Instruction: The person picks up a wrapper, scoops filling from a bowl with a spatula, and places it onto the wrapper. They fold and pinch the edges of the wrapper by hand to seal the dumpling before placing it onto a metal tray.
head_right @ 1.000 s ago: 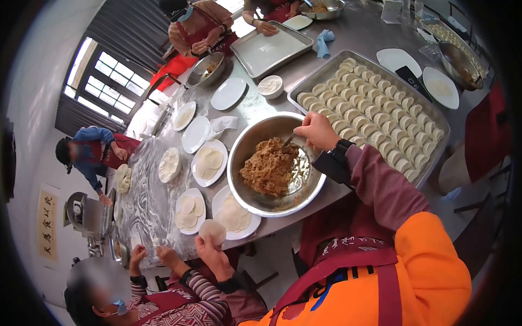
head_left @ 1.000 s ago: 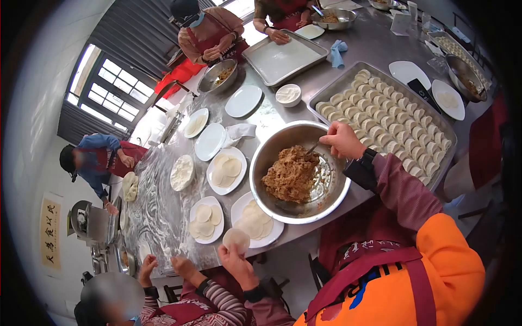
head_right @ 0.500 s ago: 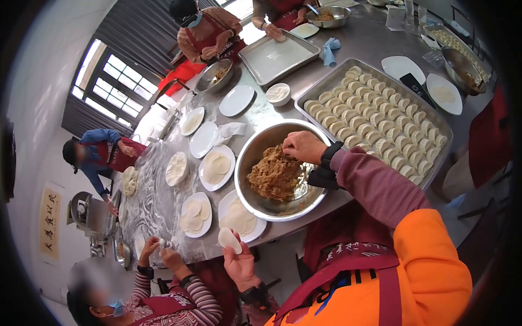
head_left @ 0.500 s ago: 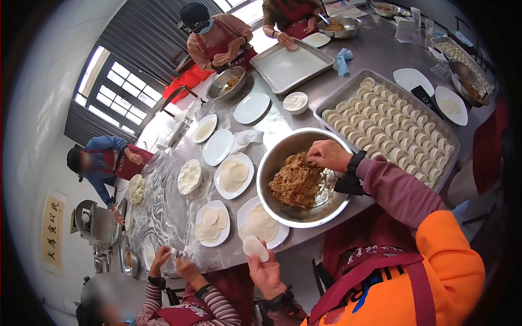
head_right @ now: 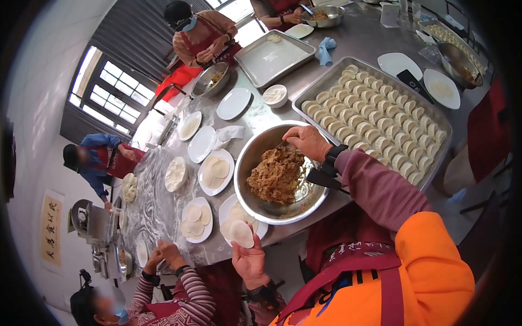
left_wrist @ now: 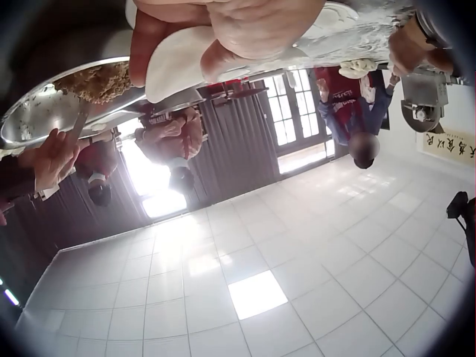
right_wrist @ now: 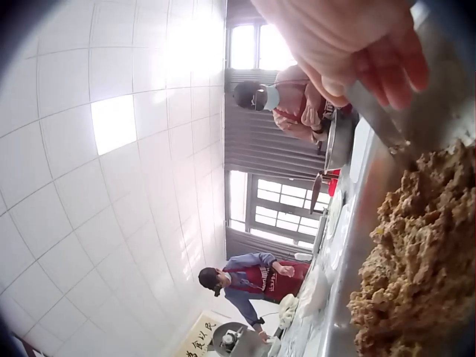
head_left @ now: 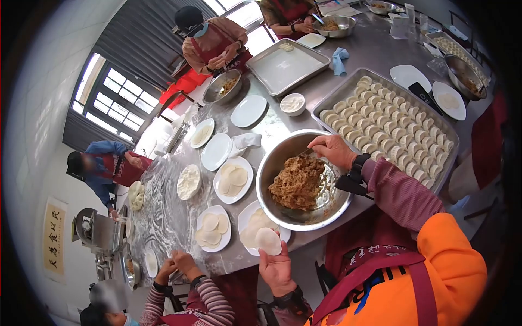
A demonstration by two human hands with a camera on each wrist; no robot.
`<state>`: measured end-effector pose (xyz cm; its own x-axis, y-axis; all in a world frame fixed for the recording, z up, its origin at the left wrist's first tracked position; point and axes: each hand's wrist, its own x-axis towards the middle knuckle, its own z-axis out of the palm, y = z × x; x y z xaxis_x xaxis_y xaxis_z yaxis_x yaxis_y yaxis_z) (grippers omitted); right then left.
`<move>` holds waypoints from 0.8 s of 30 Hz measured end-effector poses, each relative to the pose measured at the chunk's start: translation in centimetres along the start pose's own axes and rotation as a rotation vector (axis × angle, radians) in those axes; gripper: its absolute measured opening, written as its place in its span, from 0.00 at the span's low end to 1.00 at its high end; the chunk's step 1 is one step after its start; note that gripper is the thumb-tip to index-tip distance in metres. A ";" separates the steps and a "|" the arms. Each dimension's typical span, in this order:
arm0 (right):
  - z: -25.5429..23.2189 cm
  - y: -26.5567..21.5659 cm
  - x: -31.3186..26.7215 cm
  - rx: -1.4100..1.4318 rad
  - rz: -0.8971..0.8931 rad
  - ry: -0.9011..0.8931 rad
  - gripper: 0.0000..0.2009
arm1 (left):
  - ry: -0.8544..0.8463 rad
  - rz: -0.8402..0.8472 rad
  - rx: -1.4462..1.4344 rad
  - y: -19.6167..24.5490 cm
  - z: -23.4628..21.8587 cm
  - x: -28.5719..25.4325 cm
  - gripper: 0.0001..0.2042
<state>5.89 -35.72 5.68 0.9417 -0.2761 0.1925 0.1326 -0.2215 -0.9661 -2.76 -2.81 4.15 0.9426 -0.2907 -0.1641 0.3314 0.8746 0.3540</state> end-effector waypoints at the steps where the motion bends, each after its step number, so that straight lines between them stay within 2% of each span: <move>1: -0.1 0.2 -0.2 0.048 0.016 -0.009 0.08 | -0.014 -0.013 -0.039 -0.1 0.2 -0.1 0.22; 4: -0.4 0.2 -0.8 0.237 0.129 -0.034 0.07 | -0.073 -0.048 -0.126 -0.5 0.2 -0.2 0.23; 5: -0.4 0.2 -0.9 0.232 0.110 -0.020 0.06 | -0.102 -0.061 -0.148 -0.6 0.5 0.0 0.24; 8: -0.5 -0.6 -1.7 0.330 0.212 -0.002 0.06 | -0.111 -0.060 -0.127 -1.2 1.4 0.4 0.25; 16: -1.1 -0.7 -3.1 0.488 0.242 0.130 0.07 | -0.107 -0.057 0.118 -2.7 3.5 1.3 0.26; 24: -0.6 -1.2 -3.9 0.538 0.272 0.033 0.08 | -0.055 -0.089 0.142 -4.1 4.5 1.8 0.23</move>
<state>1.92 -34.95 6.20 0.9549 -0.2871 -0.0763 0.0348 0.3631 -0.9311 -2.30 -8.67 6.52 0.9086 -0.3893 -0.1512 0.4127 0.7818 0.4675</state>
